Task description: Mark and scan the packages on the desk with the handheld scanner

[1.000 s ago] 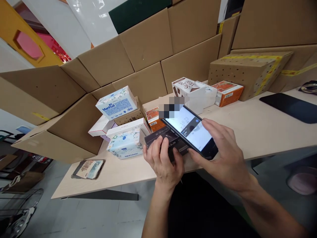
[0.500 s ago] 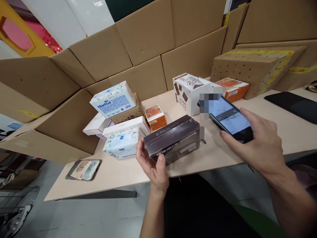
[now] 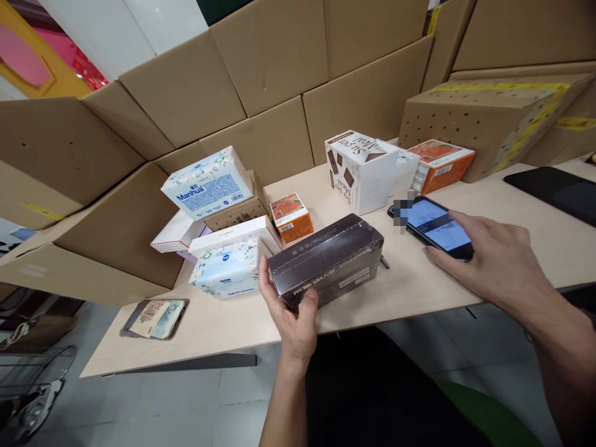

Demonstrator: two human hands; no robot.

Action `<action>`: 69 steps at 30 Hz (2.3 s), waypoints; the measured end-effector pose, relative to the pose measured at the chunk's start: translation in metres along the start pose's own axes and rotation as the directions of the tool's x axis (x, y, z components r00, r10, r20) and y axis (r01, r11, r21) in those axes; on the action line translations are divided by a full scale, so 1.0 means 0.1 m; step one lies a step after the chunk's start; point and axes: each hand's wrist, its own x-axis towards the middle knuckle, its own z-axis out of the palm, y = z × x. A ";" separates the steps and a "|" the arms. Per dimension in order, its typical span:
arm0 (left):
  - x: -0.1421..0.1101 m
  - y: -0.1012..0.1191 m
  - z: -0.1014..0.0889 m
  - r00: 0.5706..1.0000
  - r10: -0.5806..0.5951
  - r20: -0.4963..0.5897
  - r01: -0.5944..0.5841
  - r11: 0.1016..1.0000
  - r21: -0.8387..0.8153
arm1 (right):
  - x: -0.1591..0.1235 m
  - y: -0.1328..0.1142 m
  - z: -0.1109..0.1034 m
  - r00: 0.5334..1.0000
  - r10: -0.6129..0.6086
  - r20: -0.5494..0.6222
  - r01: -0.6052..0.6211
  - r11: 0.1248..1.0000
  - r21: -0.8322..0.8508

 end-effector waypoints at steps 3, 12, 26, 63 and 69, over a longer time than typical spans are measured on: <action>-0.01 0.00 0.00 1.000 0.009 -0.007 -0.009 1.000 -0.017 | -0.01 0.02 0.01 0.997 0.018 0.072 -0.014 0.998 -0.060; -0.04 0.00 -0.02 0.990 0.139 -0.032 -0.142 0.981 -0.131 | 0.19 -0.83 -0.63 0.877 -0.448 0.175 0.280 0.771 0.572; 0.00 -0.10 0.00 0.940 0.275 -0.199 -0.298 0.950 -0.096 | 0.49 -1.05 -0.73 0.953 -0.289 0.093 0.158 0.734 0.661; 0.07 -0.09 0.00 0.994 -0.110 -0.016 0.107 0.987 -0.118 | 1.69 -1.06 0.07 0.992 0.051 0.116 -0.071 0.982 0.176; 0.06 -0.12 0.00 0.996 -0.080 -0.036 0.074 0.988 -0.132 | 1.51 -0.78 -0.17 0.936 -0.098 -0.339 0.267 0.825 0.498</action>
